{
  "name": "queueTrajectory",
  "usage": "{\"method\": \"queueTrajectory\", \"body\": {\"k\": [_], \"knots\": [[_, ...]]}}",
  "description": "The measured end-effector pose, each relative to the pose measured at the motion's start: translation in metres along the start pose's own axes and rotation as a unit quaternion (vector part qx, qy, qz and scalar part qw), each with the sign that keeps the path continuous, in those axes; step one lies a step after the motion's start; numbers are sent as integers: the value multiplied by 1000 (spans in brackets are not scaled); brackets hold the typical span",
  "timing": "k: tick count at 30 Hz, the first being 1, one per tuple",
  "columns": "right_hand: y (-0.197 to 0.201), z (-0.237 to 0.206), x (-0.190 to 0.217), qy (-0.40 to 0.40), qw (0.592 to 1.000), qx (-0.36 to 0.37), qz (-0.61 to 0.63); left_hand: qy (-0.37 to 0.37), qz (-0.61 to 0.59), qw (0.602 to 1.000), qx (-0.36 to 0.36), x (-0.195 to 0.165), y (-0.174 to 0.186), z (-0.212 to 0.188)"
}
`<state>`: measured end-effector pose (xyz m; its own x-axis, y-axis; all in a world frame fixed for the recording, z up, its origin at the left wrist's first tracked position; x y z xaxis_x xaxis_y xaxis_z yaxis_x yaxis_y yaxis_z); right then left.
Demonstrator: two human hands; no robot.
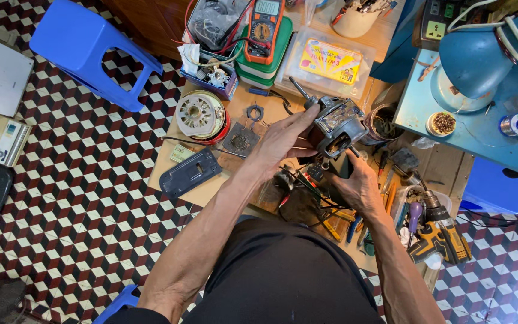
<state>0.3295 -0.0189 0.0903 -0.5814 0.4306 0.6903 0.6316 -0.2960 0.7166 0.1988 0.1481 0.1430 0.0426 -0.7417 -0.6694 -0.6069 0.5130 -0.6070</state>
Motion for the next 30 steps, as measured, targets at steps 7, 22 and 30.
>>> {"method": "queueTrajectory", "body": {"k": [7, 22, 30], "knots": [[6, 1, 30, -20, 996, 8, -81, 1, -26, 1000, -7, 5, 22, -2], [-3, 1, 14, -19, 1000, 16, -17, -8, -2, 1000, -1, -2, 5, -2], [-4, -1, 12, -13, 1000, 11, -9, -5, 8, 1000, 2, 0, 5, 3]]}}
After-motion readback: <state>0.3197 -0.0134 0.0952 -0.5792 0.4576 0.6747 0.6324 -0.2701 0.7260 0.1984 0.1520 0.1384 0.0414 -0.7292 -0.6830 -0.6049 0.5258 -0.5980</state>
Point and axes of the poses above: each hand's wrist, its own z-axis towards the middle knuckle, its own y-axis out of the back of the hand, x = y × z, the point moved 5 cm from there along z, towards the middle knuckle, and after that the axes turned 14 degrees about -z, right-handed, at the moved point
